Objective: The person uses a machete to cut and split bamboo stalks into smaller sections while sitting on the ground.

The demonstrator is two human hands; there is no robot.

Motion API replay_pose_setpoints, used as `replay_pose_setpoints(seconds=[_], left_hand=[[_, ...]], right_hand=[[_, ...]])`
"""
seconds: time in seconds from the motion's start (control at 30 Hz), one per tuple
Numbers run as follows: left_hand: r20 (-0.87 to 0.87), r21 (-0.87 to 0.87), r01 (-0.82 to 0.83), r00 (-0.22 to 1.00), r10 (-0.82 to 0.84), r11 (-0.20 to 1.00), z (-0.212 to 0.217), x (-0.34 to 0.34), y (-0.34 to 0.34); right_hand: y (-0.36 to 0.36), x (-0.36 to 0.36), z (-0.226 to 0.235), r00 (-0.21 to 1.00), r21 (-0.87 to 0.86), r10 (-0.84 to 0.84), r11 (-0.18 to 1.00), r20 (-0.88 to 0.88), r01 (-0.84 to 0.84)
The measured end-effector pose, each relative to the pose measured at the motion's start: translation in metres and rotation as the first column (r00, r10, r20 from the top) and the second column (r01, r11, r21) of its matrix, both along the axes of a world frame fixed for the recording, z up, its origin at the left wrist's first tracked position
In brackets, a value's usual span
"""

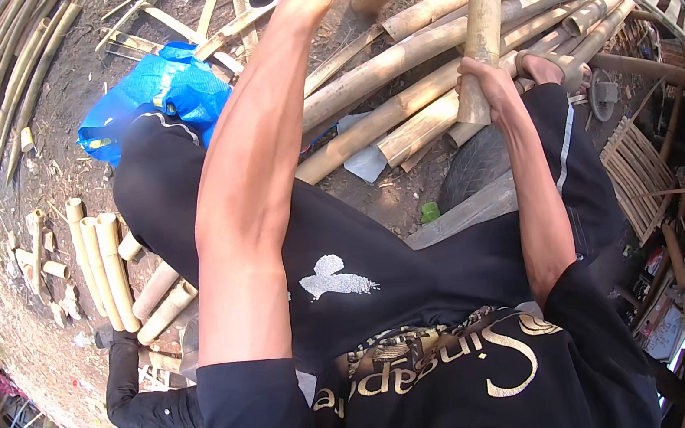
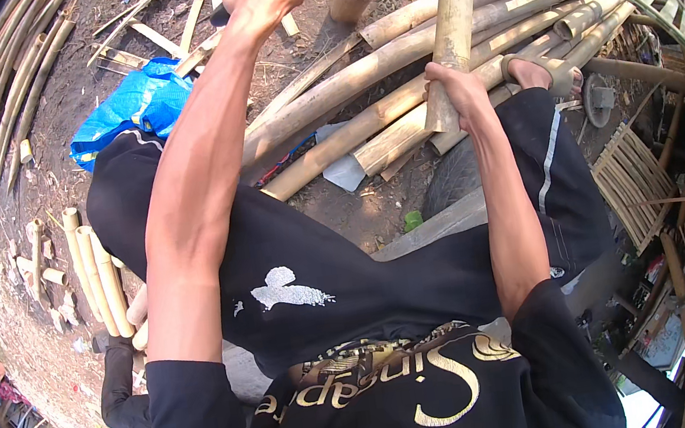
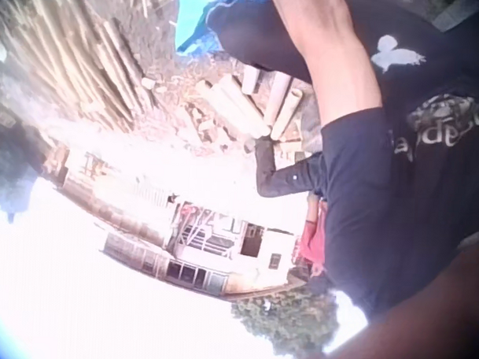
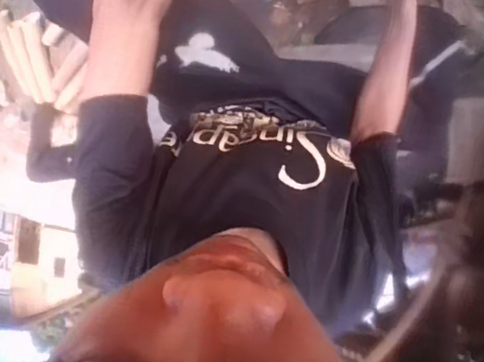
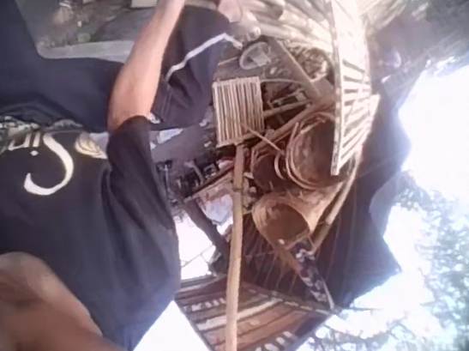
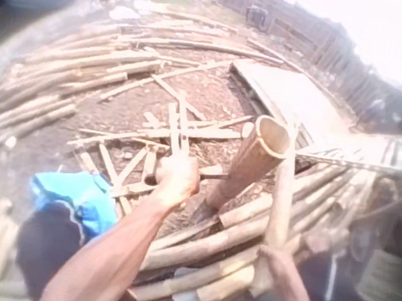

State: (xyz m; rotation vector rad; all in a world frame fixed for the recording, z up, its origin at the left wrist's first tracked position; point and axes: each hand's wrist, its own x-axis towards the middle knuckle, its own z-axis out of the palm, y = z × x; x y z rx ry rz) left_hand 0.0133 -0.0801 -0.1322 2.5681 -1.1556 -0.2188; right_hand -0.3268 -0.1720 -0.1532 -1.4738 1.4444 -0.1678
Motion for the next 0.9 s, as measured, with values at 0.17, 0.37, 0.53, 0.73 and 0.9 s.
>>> replay_pose_setpoints(seconds=[0.17, 0.37, 0.53, 0.73, 0.9], left_hand=[[-0.148, 0.052, 0.003, 0.989, 0.005, 0.999, -0.012, 0.021, 0.009], [-0.085, 0.100, 0.038, 0.996, -0.030, 0.994, -0.013, 0.021, 0.022], [0.013, 0.058, 0.087, 0.996, -0.088, 0.995, 0.009, 0.010, 0.005], [-0.055, 0.118, -0.013, 0.998, 0.019, 0.993, 0.015, 0.030, -0.010], [-0.046, 0.052, 0.000, 0.999, 0.002, 0.999, -0.002, 0.048, 0.009]], right_hand=[[-0.052, -0.015, 0.143, 0.985, 0.014, 0.169, 0.986, -0.033, -0.169], [-0.087, 0.009, 0.351, 0.946, -0.561, 0.137, 0.826, 0.295, 0.056], [-0.072, 0.033, 0.159, 0.933, -0.510, -0.043, 0.828, 0.356, 0.233], [-0.036, 0.027, 0.036, 0.944, 0.189, -0.215, 0.967, 0.248, 0.171], [-0.067, 0.031, 0.227, 0.995, -0.242, 0.051, 0.970, 0.088, -0.028]])
